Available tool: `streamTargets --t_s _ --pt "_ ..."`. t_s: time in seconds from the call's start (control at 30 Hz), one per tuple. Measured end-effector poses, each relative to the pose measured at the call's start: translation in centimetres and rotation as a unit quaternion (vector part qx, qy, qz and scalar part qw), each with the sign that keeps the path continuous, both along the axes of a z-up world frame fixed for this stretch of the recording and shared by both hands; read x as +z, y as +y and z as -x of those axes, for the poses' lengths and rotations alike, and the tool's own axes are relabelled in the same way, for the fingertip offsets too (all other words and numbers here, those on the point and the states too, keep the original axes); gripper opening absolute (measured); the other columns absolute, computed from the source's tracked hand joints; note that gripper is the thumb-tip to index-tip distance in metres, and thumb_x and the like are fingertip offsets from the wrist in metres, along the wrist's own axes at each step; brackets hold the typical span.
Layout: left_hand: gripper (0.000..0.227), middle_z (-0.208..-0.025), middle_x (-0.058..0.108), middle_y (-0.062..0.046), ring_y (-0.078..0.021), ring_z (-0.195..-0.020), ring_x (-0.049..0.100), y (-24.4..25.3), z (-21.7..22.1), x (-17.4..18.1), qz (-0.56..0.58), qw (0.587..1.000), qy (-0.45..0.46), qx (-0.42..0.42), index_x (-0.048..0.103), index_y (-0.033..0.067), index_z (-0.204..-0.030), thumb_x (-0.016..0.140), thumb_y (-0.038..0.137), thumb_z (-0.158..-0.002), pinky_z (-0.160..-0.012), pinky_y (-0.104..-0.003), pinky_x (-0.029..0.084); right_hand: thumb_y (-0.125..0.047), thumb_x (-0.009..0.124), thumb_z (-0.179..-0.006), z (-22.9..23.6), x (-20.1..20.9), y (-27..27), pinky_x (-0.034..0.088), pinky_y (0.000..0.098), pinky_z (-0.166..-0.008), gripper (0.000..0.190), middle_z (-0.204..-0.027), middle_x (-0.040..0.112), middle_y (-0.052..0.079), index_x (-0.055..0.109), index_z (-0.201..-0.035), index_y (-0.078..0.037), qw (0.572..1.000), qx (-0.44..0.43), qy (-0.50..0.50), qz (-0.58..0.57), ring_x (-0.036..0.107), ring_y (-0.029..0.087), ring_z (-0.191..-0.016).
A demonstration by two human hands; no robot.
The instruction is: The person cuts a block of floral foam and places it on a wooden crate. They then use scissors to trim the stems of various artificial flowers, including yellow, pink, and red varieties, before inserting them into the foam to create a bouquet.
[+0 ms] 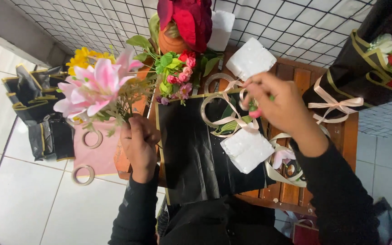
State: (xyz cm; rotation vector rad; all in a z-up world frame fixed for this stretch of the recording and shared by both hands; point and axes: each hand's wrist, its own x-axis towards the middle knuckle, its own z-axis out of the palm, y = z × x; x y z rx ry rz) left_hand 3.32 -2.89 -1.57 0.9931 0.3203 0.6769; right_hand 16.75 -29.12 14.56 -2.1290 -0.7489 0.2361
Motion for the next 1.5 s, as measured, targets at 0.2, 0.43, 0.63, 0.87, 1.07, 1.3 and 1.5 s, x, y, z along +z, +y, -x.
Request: streamTargets --t_s 0.2,0.43,0.63,0.87,1.07,1.3,1.5 --pt "0.032 -0.064 0.025 0.006 -0.0039 -0.046 0.024 0.8 1.0 -1.3 0.023 0.999 0.003 0.027 0.044 0.0142 -0.09 0.048 0.037 -0.111 -0.041 -0.019 0.026 -0.017 0.075 -0.098 -0.2 0.7 3.7 0.054 0.033 -0.078 0.008 -0.097 0.07 0.006 0.078 -0.094 -0.011 0.971 0.088 -0.224 -0.007 0.069 0.024 -0.084" --pt "0.029 -0.064 0.029 0.006 -0.0042 -0.045 0.033 1.8 2.3 -1.5 0.035 0.998 0.002 0.043 0.043 0.0147 -0.09 0.046 0.034 -0.112 -0.039 -0.018 0.028 -0.018 0.069 -0.1 -2.7 -2.4 13.7 0.054 0.0417 -0.071 0.012 -0.081 0.071 0.011 0.075 -0.096 -0.007 0.927 0.158 -0.339 -0.001 0.071 0.034 -0.073" --pt "0.032 -0.064 0.027 0.004 -0.0055 -0.045 0.03 3.0 3.1 -1.1 0.03 0.998 0.007 0.053 0.042 0.0128 -0.089 0.048 0.036 -0.111 -0.038 -0.02 0.022 -0.033 0.067 -0.098 -6.5 -8.5 21.0 0.039 0.033 -0.068 0.017 -0.087 0.051 -0.003 0.059 -0.094 -0.018 0.819 0.046 -0.555 0.134 0.058 0.018 -0.076" --pt "0.036 -0.065 0.021 0.005 -0.0053 -0.046 0.021 4.8 3.3 -3.1 0.063 0.997 0.014 0.043 0.037 0.015 -0.082 0.049 0.035 -0.108 -0.041 -0.022 0.02 -0.028 0.062 -0.094 -6.5 -12.1 23.0 0.033 0.0403 -0.084 0.023 -0.102 0.055 0.002 0.061 -0.114 -0.016 0.791 -0.002 -0.444 0.421 0.048 0.021 -0.094" --pt "0.031 -0.064 0.022 0.005 -0.0057 -0.044 0.023 4.8 2.7 -4.6 0.08 0.996 0.01 0.042 0.041 0.0152 -0.086 0.048 0.032 -0.111 -0.039 -0.02 0.023 -0.029 0.067 -0.096 -6.7 -12.1 19.8 0.036 0.051 -0.093 0.048 -0.117 0.056 0.02 0.063 -0.13 0.004 0.855 0.09 -0.424 0.284 0.05 0.036 -0.114" --pt "0.035 -0.065 0.023 0.004 -0.008 -0.043 0.03 3.7 2.5 -3.8 0.089 0.996 0.007 0.028 0.042 0.015 -0.083 0.049 0.035 -0.111 -0.039 -0.021 0.026 -0.023 0.06 -0.103 -2.0 -1.8 11.4 0.048 0.0474 -0.094 0.034 -0.118 0.067 0.021 0.067 -0.124 0.003 0.934 0.209 -0.246 0.155 0.062 0.042 -0.112" --pt "0.034 -0.065 0.023 0.006 -0.0045 -0.044 0.023 1.6 2.4 -1.8 0.04 0.999 0.028 0.014 0.04 0.0173 -0.085 0.048 0.037 -0.111 -0.04 -0.019 0.023 -0.054 0.075 -0.083 -1.0 -7.3 4.3 0.052 0.0553 -0.085 0.063 -0.134 0.058 0.016 0.064 -0.135 -0.02 0.887 0.154 -0.155 0.408 0.06 0.04 -0.118"
